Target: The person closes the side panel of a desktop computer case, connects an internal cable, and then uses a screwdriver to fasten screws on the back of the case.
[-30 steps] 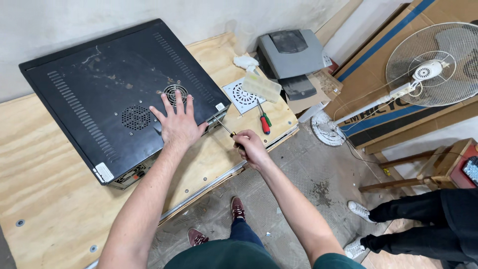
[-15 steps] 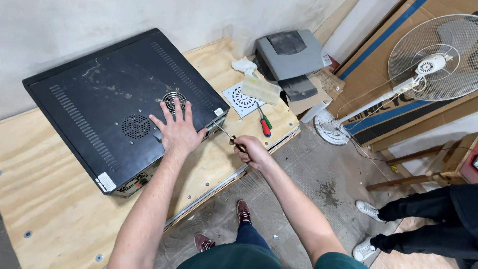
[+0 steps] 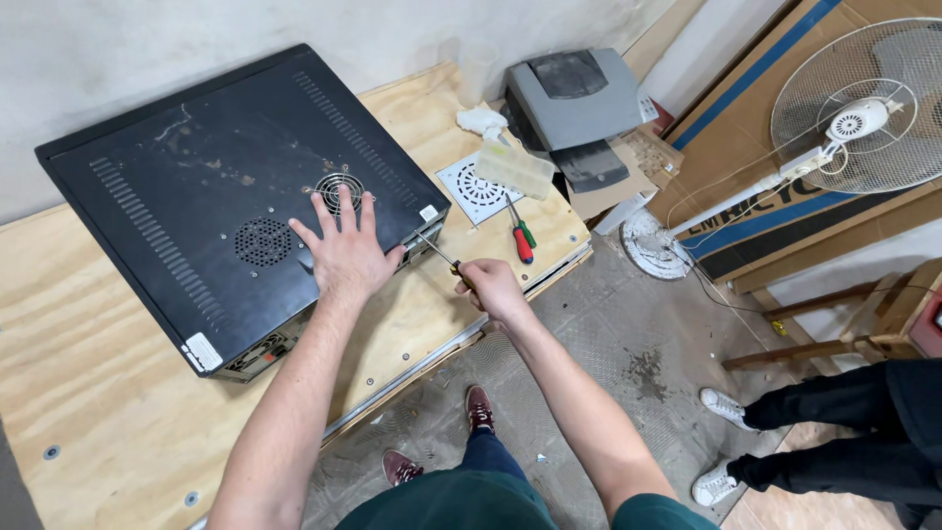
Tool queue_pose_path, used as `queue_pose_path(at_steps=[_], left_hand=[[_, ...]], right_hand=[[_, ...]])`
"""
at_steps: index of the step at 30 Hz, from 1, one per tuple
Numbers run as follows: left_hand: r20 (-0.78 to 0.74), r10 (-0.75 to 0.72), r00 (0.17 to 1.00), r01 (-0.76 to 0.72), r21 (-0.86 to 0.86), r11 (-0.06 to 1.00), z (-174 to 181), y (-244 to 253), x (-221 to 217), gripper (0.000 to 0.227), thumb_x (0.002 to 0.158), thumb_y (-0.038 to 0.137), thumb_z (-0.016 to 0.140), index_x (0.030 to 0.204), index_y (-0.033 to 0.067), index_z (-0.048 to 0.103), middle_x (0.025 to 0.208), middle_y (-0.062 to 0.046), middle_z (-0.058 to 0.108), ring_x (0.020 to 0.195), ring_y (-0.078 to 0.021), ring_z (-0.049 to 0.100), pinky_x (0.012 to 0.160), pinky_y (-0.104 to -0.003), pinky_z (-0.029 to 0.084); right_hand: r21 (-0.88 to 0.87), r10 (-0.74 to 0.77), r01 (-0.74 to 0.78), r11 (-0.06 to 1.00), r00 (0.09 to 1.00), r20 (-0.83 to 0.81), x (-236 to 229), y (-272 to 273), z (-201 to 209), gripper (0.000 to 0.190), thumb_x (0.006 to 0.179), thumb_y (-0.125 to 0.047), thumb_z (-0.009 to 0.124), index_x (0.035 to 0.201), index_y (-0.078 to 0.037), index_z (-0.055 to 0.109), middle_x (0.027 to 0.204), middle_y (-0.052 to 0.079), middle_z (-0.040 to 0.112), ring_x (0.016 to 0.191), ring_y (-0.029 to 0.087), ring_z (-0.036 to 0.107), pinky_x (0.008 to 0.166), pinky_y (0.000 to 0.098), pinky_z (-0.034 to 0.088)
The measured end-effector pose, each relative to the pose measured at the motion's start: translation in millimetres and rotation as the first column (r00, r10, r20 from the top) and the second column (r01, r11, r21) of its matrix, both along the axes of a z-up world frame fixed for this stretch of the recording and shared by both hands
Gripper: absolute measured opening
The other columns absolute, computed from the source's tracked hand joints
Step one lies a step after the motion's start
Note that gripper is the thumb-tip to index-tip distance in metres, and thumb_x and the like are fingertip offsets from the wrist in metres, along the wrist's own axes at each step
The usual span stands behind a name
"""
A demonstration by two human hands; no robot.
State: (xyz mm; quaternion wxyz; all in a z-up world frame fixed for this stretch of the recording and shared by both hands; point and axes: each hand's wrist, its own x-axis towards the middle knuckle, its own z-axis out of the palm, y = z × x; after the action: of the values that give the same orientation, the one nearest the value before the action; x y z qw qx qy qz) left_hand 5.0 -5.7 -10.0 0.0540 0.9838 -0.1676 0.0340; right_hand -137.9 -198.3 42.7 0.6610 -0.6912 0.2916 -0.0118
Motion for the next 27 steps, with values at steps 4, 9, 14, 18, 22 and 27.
queue_pose_path(at_steps=[4,9,14,18,22,27], left_hand=[[0.026,-0.008,1.0,0.008,0.004,1.0,-3.1,-1.0,-0.6,0.105,0.098,0.084,0.054,0.181,0.0222,0.038,0.191,-0.015,0.028,0.173,-0.0532,0.015,0.127,-0.088,0.007],[0.032,-0.011,0.999,0.011,-0.001,1.0,-7.2,2.8,-1.4,0.104,0.098,0.082,0.057,0.181,0.022,0.038,0.191,-0.016,0.028,0.173,-0.0533,0.016,0.127,-0.088,0.009],[0.021,0.0,1.0,0.0,-0.009,1.0,-5.1,1.5,-1.4,0.105,0.097,0.082,0.055,0.181,0.0216,0.037,0.191,-0.016,0.027,0.173,-0.0539,0.014,0.127,-0.088,0.01],[0.035,0.002,0.999,-0.002,-0.013,1.0,-8.5,-0.2,0.3,0.106,0.097,0.082,0.055,0.181,0.0213,0.037,0.191,-0.015,0.026,0.173,-0.0537,0.014,0.128,-0.088,0.008],[0.033,-0.008,0.999,0.008,-0.003,1.0,-7.8,0.4,-0.2,0.106,0.095,0.079,0.058,0.182,0.0215,0.036,0.191,-0.015,0.025,0.173,-0.0533,0.013,0.128,-0.088,0.008],[0.08,-0.019,0.997,0.02,-0.013,1.0,-12.9,2.2,-1.9,0.103,0.097,0.077,0.059,0.181,0.0194,0.041,0.19,-0.017,0.03,0.172,-0.0551,0.017,0.127,-0.088,0.011]], right_hand=[[0.006,0.067,-0.067,0.998,0.997,0.036,11.8,-25.0,-49.3,0.044,0.089,-0.016,0.082,0.126,0.007,0.077,0.084,0.013,0.071,0.049,0.01,0.056,0.038,0.0243,0.044],[-0.971,0.327,0.127,0.203,0.926,0.189,-3.6,-21.1,-84.8,0.023,0.101,-0.024,0.078,0.121,-0.014,0.084,0.091,0.003,0.08,0.083,0.02,0.082,0.07,0.032,0.066],[-0.941,0.317,0.005,0.338,0.941,0.118,8.1,-23.9,-109.6,0.031,0.11,-0.035,0.07,0.13,-0.015,0.083,0.102,0.005,0.083,0.092,0.026,0.081,0.076,0.0377,0.065],[0.099,0.028,-0.031,0.995,0.999,0.031,10.3,-2.2,-52.0,0.035,0.105,-0.028,0.073,0.117,0.004,0.079,0.071,0.009,0.067,0.038,0.008,0.048,0.035,0.0223,0.036],[0.047,0.048,-0.051,0.998,0.996,0.08,6.6,-16.3,-56.8,0.049,0.093,-0.014,0.086,0.132,0.007,0.066,0.086,0.007,0.062,0.046,0.011,0.057,0.036,0.0241,0.042],[-0.863,0.26,0.152,0.483,0.916,0.307,-2.0,-28.5,-96.8,0.019,0.101,-0.027,0.087,0.116,-0.016,0.084,0.1,0.005,0.08,0.093,0.026,0.083,0.078,0.0347,0.067]])
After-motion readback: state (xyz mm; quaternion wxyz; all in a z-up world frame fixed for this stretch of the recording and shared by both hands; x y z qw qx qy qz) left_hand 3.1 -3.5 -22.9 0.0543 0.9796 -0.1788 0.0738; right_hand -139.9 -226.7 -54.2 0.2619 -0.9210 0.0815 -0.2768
